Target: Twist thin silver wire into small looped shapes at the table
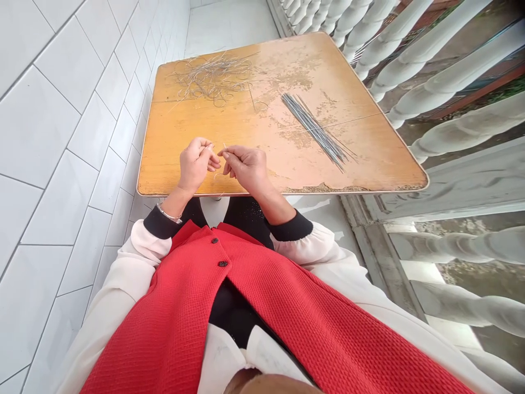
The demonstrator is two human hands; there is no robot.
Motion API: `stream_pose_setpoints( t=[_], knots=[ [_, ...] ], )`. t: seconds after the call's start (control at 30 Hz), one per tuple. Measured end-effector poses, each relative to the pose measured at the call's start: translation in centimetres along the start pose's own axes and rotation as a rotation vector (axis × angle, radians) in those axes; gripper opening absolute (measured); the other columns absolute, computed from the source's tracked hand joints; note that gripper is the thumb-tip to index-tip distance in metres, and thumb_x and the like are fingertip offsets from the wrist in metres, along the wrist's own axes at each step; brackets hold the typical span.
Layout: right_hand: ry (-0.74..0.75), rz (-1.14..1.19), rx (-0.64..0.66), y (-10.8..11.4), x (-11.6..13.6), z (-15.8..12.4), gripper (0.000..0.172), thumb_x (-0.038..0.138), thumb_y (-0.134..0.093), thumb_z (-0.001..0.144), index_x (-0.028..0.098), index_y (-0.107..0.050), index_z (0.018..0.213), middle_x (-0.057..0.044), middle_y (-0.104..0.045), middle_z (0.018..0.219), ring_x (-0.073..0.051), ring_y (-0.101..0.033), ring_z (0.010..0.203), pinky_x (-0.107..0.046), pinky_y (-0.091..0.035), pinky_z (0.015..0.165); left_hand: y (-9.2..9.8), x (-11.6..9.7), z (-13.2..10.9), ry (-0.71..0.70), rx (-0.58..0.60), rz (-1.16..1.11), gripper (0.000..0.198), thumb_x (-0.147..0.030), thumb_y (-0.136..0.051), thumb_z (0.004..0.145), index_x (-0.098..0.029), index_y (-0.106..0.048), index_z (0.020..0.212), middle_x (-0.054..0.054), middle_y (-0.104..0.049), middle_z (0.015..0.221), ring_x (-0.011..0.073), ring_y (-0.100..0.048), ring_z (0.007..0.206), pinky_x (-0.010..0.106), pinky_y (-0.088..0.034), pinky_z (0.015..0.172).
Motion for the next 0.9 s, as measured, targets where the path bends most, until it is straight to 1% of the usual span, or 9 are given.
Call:
stream_pose_setpoints(
  t=[0.13, 0.3, 0.4, 0.5, 0.57, 0.63, 0.7, 0.77, 0.9],
  knots=[
    [-0.083, 0.078, -0.006, -0.2, -0.4, 0.0, 0.023, 0.037, -0.066, 0.09, 0.016, -0.071, 0.08, 0.006, -0.056, 0.048, -0.005, -0.046, 0.04, -0.018, -0.039, 0.042, -0.4, 0.7, -0.2, 0.006, -0.036, -0.06, 0.011, -0.024, -0.047, 0.1, -0.021, -0.05, 0.091, -0.007, -0.065, 0.063, 0.0058, -0.066, 0.054, 0.016, -0.051, 0.055],
    [-0.126, 0.049, -0.042, 0.7, -0.7, -0.1, 0.019, 0.033, -0.067, 0.089, 0.016, -0.073, 0.083, 0.005, -0.059, 0.049, -0.005, -0.047, 0.04, -0.017, -0.038, 0.042, 0.0, 0.2, -0.5, -0.063, 0.037, 0.053, 0.01, -0.021, -0.057, 0.095, -0.019, -0.056, 0.085, -0.004, -0.069, 0.074, 0.0055, -0.068, 0.069, 0.016, -0.052, 0.067],
    [-0.121, 0.004, -0.043, 1.0, -0.6, -0.3, 0.022, 0.037, -0.069, 0.088, 0.017, -0.074, 0.082, 0.004, -0.061, 0.051, -0.006, -0.049, 0.042, -0.018, -0.039, 0.043, 0.9, -0.7, -0.3, -0.098, 0.034, 0.139, 0.013, -0.015, -0.066, 0.088, -0.017, -0.059, 0.077, -0.005, -0.064, 0.07, 0.0034, -0.06, 0.063, 0.015, -0.048, 0.062],
    [-0.084, -0.023, -0.009, 1.0, -0.3, -0.3, 0.031, 0.047, -0.069, 0.088, 0.017, -0.074, 0.081, 0.002, -0.064, 0.056, -0.007, -0.053, 0.046, -0.018, -0.042, 0.046, 1.0, -1.0, -0.2, 0.007, 0.046, 0.106, 0.016, -0.012, -0.063, 0.089, -0.017, -0.057, 0.074, -0.006, -0.058, 0.064, 0.0027, -0.054, 0.055, 0.014, -0.045, 0.054],
    [-0.055, -0.022, 0.011, 1.0, 0.0, -0.2, 0.038, 0.055, -0.067, 0.089, 0.017, -0.074, 0.089, 0.002, -0.065, 0.058, -0.007, -0.054, 0.047, -0.019, -0.044, 0.047, 0.9, -1.1, -0.3, 0.046, 0.052, 0.073, 0.016, -0.012, -0.061, 0.09, -0.017, -0.057, 0.075, -0.006, -0.058, 0.063, 0.0024, -0.054, 0.054, 0.014, -0.046, 0.053],
    [-0.042, -0.021, 0.028, 1.0, 0.3, -0.2, 0.043, 0.058, -0.064, 0.09, 0.018, -0.073, 0.098, 0.003, -0.064, 0.057, -0.008, -0.054, 0.045, -0.02, -0.045, 0.048, 0.6, -1.3, -0.5, 0.039, 0.042, 0.06, 0.015, -0.011, -0.061, 0.09, -0.017, -0.056, 0.077, -0.006, -0.058, 0.063, 0.002, -0.055, 0.055, 0.013, -0.047, 0.055],
    [-0.04, -0.035, 0.031, 1.0, 0.5, -0.2, 0.041, 0.057, -0.063, 0.091, 0.018, -0.072, 0.099, 0.004, -0.063, 0.055, -0.008, -0.054, 0.044, -0.02, -0.045, 0.048, 0.4, -1.2, -0.7, 0.017, 0.026, 0.053, 0.015, -0.011, -0.061, 0.091, -0.017, -0.057, 0.078, -0.006, -0.059, 0.064, 0.002, -0.056, 0.056, 0.013, -0.048, 0.056],
    [-0.049, -0.052, 0.011, 0.9, 0.6, -0.3, 0.037, 0.054, -0.062, 0.093, 0.018, -0.072, 0.094, 0.004, -0.06, 0.052, -0.008, -0.053, 0.043, -0.021, -0.044, 0.047, 0.0, -0.9, -0.9, -0.021, 0.013, 0.047, 0.015, -0.012, -0.061, 0.092, -0.017, -0.058, 0.079, -0.006, -0.06, 0.065, 0.0022, -0.057, 0.056, 0.014, -0.049, 0.058],
    [-0.024, -0.126, -0.079, 1.0, 0.5, -0.5, 0.034, 0.05, -0.058, 0.095, 0.02, -0.072, 0.09, 0.004, -0.058, 0.051, -0.01, -0.055, 0.045, -0.023, -0.047, 0.051, -0.4, -0.2, -0.9, -0.077, -0.023, 0.016, 0.014, -0.011, -0.06, 0.093, -0.018, -0.058, 0.08, -0.006, -0.061, 0.067, 0.0021, -0.058, 0.057, 0.014, -0.051, 0.061]
  ],
)
Point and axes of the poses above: each hand's wrist, its own z-axis towards the middle knuckle, its own y-axis out of the back of the hand, x = y × z, the point moved 6 cm from there along z, towards the middle knuckle
